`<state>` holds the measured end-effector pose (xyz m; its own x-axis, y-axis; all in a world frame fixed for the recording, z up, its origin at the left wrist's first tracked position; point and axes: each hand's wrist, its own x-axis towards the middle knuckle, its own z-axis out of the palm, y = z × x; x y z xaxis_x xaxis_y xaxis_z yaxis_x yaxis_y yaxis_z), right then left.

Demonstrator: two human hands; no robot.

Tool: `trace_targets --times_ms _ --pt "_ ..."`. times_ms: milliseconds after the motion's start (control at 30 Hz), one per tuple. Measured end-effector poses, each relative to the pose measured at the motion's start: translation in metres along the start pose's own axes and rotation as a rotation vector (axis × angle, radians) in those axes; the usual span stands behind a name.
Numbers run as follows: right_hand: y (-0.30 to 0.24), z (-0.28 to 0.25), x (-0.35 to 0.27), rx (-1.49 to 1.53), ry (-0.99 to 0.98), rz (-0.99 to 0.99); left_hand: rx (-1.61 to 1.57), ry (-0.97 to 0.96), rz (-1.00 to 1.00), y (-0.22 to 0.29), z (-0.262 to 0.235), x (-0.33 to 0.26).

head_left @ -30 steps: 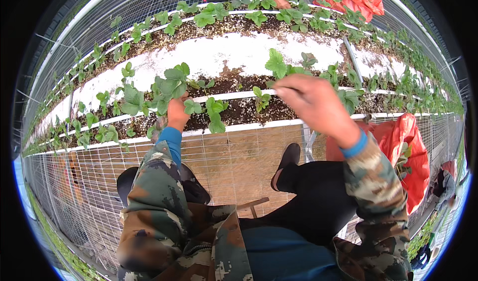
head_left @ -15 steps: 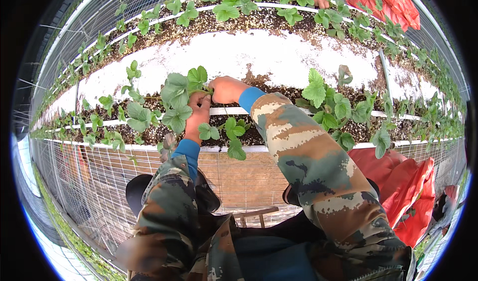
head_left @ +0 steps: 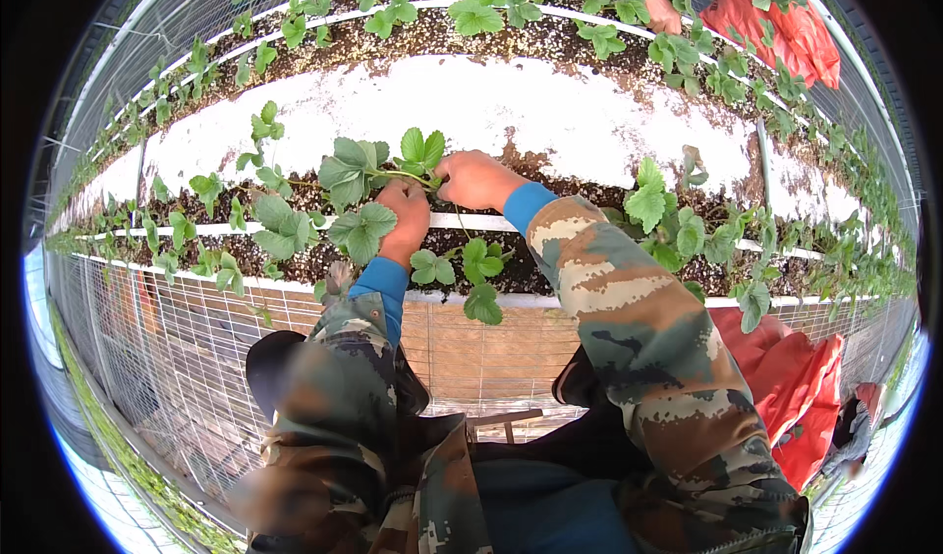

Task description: The person removes unwanted plant material from rows of strawberry plants in a greenhouse. They pull weeds or runners by hand and place them into a red bag beside the raised beds.

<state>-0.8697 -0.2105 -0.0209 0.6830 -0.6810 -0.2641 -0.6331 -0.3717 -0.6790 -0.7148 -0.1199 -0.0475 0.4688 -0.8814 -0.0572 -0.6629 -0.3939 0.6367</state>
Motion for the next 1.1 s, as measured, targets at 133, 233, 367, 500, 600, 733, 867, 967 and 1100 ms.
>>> trace_targets --times_ms 133,233,367,500,600,733,867,967,1100 --pt "-0.006 -0.004 -0.005 0.044 -0.053 0.044 -0.168 -0.12 -0.223 -0.001 -0.002 0.005" --pt "0.007 -0.007 -0.01 0.064 -0.084 0.082 -0.148 -0.134 -0.241 0.011 0.001 -0.003" --pt "-0.004 -0.009 -0.009 0.033 -0.105 0.084 -0.332 -0.015 -0.333 -0.021 0.028 0.014" --pt "-0.013 -0.009 -0.003 0.181 -0.131 0.083 -0.613 0.088 -0.468 -0.049 0.021 0.035" --pt "0.009 -0.008 -0.027 0.3 0.174 0.146 -0.669 0.012 -0.432 -0.034 0.032 0.004" --pt "-0.016 -0.011 -0.065 0.008 0.186 0.198 -0.79 -0.185 -0.63 0.005 -0.031 -0.027" --pt "-0.019 0.01 -0.081 -0.191 0.115 0.219 -0.695 -0.214 -0.427 0.002 -0.04 -0.04" --pt "0.004 0.011 -0.088 -0.057 0.192 0.211 -0.734 -0.251 -0.455 0.009 -0.039 -0.06" --pt "0.006 0.027 -0.101 -0.063 0.315 0.243 -0.628 -0.386 -0.433 -0.007 -0.044 -0.071"
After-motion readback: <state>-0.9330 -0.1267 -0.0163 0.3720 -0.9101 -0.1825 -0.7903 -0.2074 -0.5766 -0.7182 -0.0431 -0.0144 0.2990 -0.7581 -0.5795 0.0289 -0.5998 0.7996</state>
